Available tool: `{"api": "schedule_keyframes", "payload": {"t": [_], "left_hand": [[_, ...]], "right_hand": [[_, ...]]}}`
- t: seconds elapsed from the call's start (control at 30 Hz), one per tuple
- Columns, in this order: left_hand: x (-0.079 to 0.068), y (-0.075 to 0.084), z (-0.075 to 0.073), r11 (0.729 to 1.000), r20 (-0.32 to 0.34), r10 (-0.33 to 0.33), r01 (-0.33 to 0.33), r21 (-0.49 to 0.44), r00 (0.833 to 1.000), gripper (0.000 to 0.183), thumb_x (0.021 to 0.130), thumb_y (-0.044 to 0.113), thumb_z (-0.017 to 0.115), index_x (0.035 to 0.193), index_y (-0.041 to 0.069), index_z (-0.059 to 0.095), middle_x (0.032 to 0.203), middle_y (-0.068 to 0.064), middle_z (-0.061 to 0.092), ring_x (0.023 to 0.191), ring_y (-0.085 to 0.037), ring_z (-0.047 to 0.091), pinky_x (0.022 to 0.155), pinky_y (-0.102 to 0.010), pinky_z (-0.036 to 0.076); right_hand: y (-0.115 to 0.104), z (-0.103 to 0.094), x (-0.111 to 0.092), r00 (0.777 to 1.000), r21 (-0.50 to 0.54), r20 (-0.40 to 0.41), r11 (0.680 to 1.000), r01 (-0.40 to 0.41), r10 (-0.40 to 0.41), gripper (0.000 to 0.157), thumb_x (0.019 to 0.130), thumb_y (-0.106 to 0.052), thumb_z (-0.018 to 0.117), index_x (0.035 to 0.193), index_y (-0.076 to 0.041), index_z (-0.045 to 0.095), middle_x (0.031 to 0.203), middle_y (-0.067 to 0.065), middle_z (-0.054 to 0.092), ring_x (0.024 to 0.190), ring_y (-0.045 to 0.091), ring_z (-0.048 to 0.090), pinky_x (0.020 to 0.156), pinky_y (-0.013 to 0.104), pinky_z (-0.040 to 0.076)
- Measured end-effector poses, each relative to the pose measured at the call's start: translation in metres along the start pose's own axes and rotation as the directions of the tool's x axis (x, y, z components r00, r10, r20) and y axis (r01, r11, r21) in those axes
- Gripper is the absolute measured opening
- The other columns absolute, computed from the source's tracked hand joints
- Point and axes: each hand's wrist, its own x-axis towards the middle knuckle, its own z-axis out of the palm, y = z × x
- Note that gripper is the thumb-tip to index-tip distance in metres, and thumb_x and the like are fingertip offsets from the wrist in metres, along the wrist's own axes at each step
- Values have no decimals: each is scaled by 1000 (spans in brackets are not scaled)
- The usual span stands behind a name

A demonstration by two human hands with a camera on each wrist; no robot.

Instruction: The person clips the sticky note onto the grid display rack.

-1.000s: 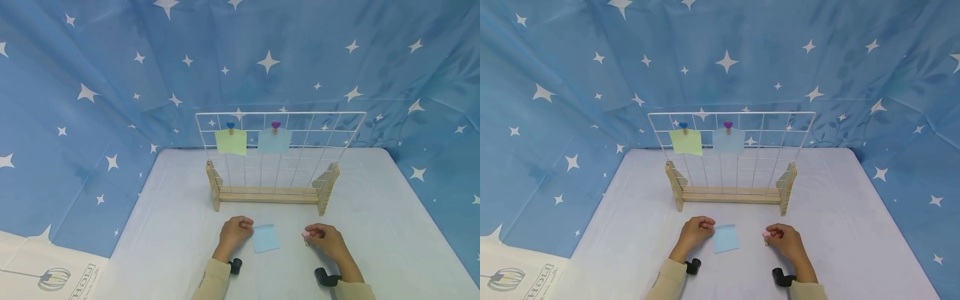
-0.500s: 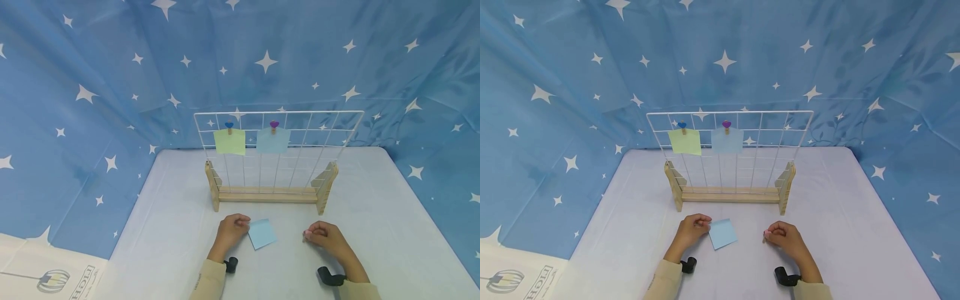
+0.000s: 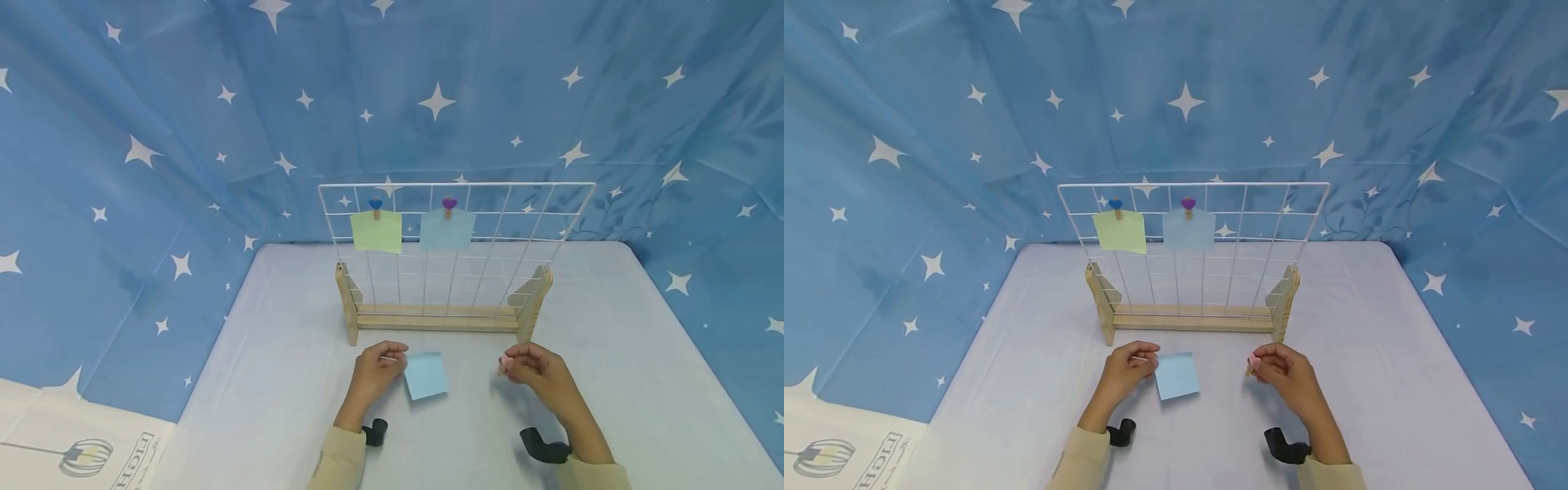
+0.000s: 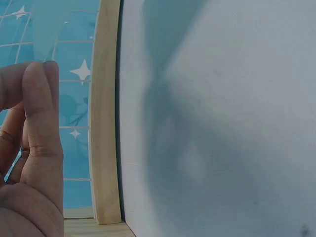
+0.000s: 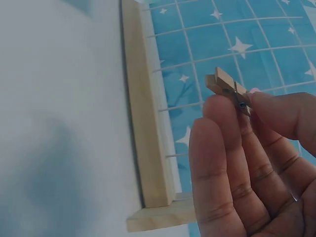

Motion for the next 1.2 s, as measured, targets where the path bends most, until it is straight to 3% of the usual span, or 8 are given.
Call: {"api": "schedule_keyframes", "payload": {"t": [0.2,0.47,0.87,1.2], "left_hand": [[-2,8,-1,998,-4,-5,4,-65,1000,23,100,5,75,121,-4,75,113,-13,77,90,-19,78,78,-25,63],[-3,12,-1,1000,-22,-21,21,-13,1000,16,99,11,78,111,1,81,88,-11,81,83,-20,78,75,-31,59],[-3,16,0,999,-26,15,-16,-32,1000,15,98,11,79,108,1,82,89,-11,81,84,-28,80,75,-30,61],[0,26,0,999,-24,35,-35,-36,999,14,101,14,76,108,2,82,93,-8,81,81,-17,77,76,-26,61]], "right_hand": [[-9,-1,1,999,-28,-16,998,49,-49,22,102,9,67,120,22,65,98,1,78,85,6,75,75,23,63],[-17,-2,3,995,-71,-24,993,96,-98,18,102,8,68,117,19,69,99,2,79,84,6,75,76,21,63],[-21,-4,5,984,-58,7,982,179,-179,15,101,12,66,115,17,71,100,-8,78,86,6,75,77,20,62],[-25,-5,6,983,-107,12,977,186,-186,15,101,10,68,114,12,73,100,-5,79,86,9,76,78,19,62]]}}
